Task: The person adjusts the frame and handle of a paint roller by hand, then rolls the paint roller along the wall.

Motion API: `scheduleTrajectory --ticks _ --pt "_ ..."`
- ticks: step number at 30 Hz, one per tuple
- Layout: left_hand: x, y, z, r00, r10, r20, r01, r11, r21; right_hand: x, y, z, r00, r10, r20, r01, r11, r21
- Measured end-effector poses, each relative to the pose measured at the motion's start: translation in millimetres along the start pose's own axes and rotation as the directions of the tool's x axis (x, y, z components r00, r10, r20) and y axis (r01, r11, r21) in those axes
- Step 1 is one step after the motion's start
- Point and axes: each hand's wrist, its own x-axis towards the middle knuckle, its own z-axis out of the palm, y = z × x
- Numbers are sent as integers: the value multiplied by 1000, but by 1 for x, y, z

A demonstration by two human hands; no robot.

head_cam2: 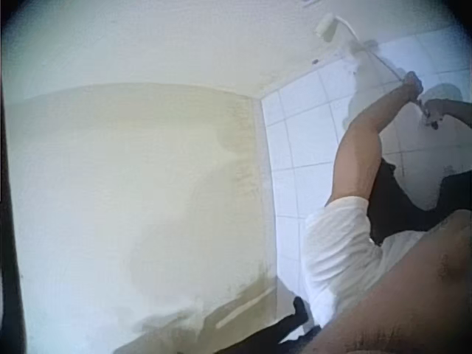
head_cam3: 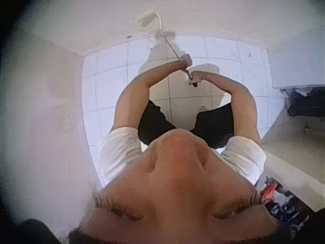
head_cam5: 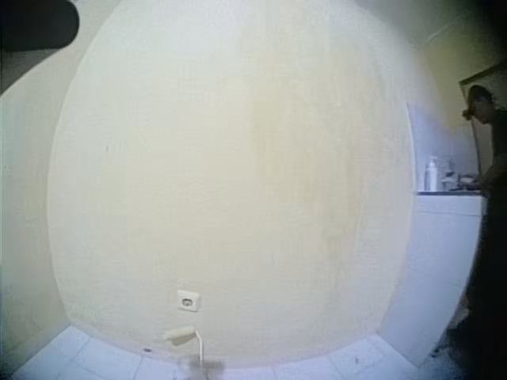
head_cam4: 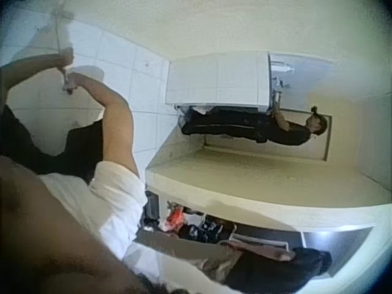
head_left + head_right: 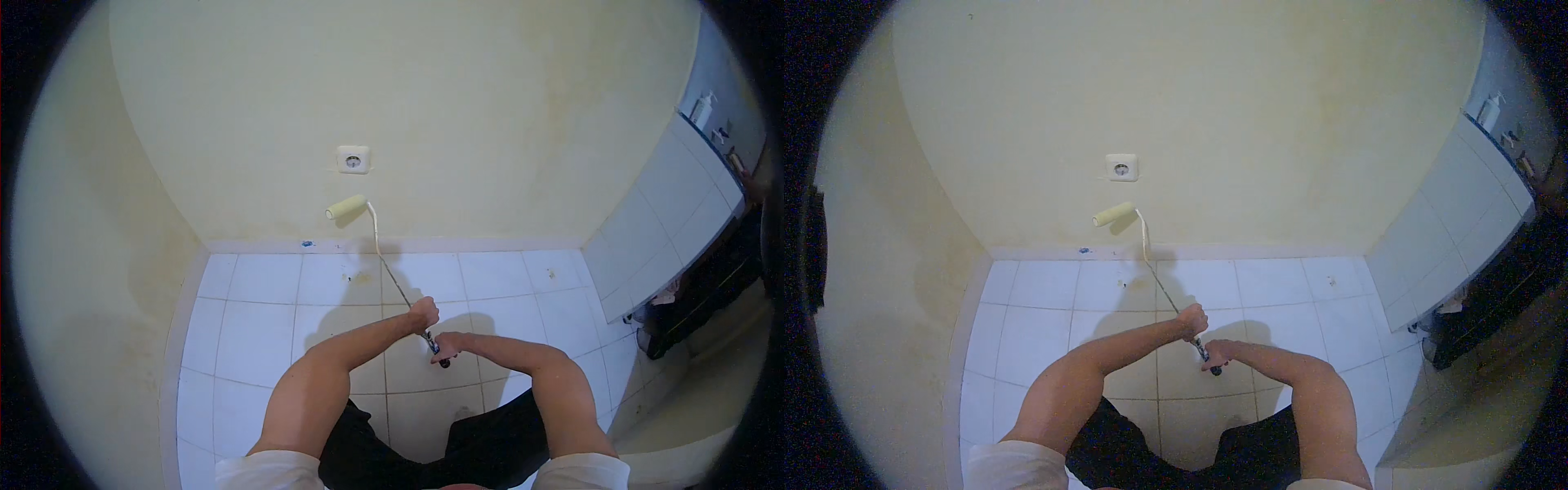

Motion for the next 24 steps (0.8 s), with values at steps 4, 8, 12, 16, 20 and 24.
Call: scheduleTrajectory --ticks 4,8,12,16,20,24 --pt "4 -5 -16 999 -26 -34 26 1000 1 12 27 7 996 -33 77 11 966 260" --pt "-7 -12 -7 991 -30 -130 24 999 -48 9 20 9 983 -102 150 16 872 489" --pt "-9 -11 -14 1000 -28 -14 27 999 -33 15 20 5 975 -41 218 -50 916 397" --pt "-13 -8 -13 1000 -6 29 8 998 -57 15 17 -3 919 -100 381 -37 941 336" --pt "-10 4 -18 998 61 -6 -61 997 -51 10 40 8 777 -288 560 -135 792 596" --pt "-3 20 -10 994 105 -29 -106 994 -21 -2 32 7 742 -267 615 -254 737 627"
